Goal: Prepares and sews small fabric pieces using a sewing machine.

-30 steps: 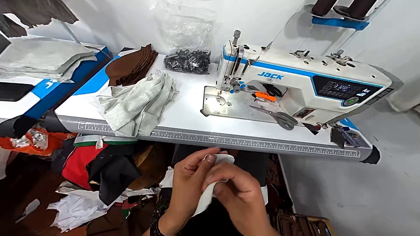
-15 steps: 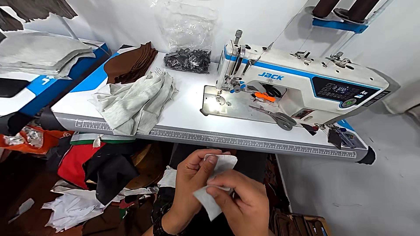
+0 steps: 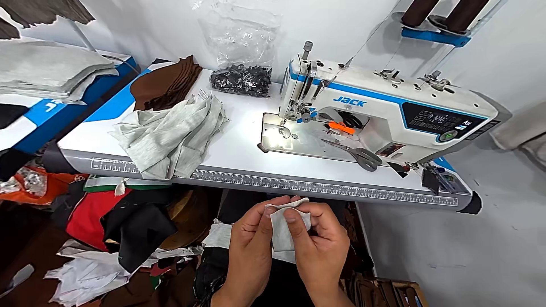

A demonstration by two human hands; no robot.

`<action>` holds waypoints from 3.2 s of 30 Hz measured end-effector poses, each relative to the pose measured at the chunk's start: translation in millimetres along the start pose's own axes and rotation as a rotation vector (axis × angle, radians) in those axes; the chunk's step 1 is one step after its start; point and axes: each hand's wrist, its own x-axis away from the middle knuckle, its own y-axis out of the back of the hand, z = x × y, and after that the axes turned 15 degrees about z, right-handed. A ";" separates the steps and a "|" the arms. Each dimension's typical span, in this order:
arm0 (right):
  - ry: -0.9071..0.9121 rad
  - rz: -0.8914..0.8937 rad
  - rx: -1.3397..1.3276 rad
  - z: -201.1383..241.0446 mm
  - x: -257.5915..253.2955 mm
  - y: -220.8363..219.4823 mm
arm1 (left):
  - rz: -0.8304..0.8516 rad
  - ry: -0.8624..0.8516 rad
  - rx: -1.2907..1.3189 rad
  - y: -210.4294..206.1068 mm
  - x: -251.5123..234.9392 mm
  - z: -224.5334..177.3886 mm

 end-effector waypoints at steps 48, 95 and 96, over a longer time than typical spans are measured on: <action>-0.060 -0.002 0.210 -34.5 7.6 16.0 | -0.131 -0.049 -0.448 28.5 -3.3 13.1; -0.360 0.550 0.034 -4.3 -28.0 58.0 | -0.112 -0.008 -0.280 24.1 0.8 -3.9; -0.375 0.606 -0.048 -5.6 -33.7 55.8 | -0.105 -0.006 -0.269 23.2 1.0 -4.7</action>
